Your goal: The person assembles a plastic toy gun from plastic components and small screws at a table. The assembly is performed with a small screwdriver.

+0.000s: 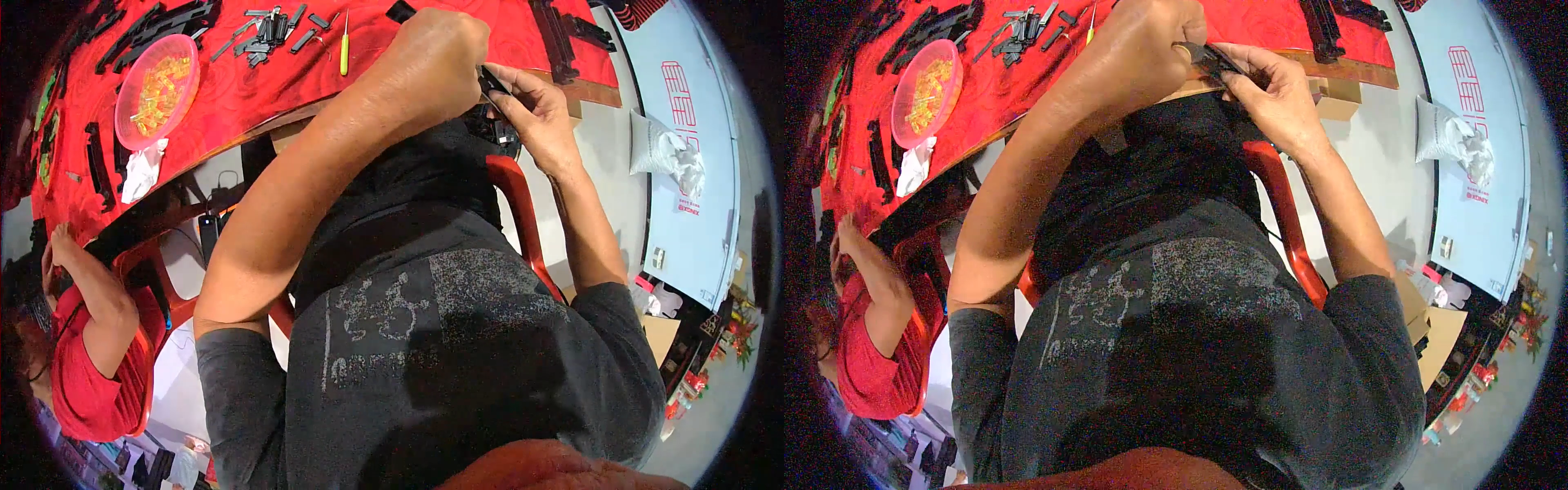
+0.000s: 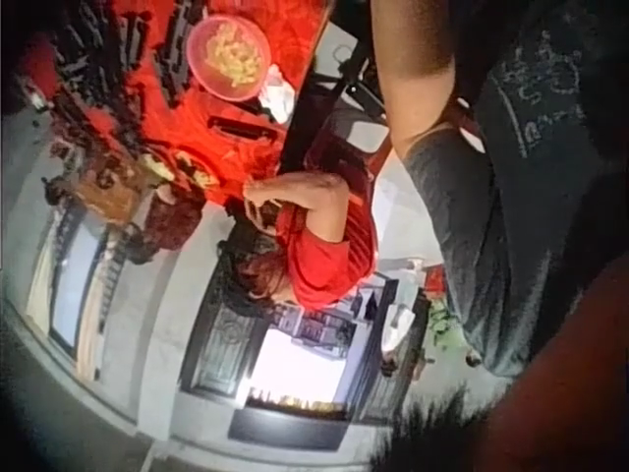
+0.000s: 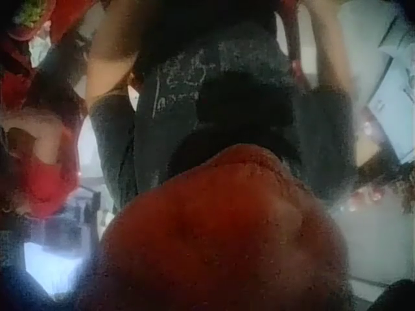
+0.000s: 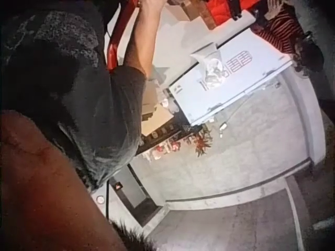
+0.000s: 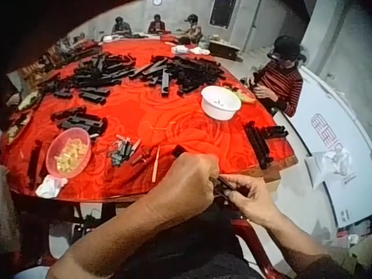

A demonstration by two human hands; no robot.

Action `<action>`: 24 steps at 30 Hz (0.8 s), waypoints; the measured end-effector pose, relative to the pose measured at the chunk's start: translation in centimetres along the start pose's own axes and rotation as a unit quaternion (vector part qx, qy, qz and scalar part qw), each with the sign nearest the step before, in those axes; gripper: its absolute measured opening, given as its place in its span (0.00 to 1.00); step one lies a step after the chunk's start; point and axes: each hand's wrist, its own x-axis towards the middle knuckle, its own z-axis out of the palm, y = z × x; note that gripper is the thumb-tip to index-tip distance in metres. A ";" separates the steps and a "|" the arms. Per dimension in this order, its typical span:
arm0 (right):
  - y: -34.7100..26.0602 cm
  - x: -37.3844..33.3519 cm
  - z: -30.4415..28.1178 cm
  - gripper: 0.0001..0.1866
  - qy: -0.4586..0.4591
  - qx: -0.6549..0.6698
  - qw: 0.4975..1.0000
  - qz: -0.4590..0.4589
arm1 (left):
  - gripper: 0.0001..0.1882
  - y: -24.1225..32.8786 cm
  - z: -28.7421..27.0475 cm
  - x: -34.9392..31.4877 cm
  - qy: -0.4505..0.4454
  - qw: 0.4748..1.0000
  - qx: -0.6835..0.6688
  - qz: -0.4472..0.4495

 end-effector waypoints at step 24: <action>0.4 0.3 0.4 0.18 -0.001 -0.008 0.999 -0.046 | 0.10 0.5 -1.6 0.2 -0.047 0.999 -0.020 -0.014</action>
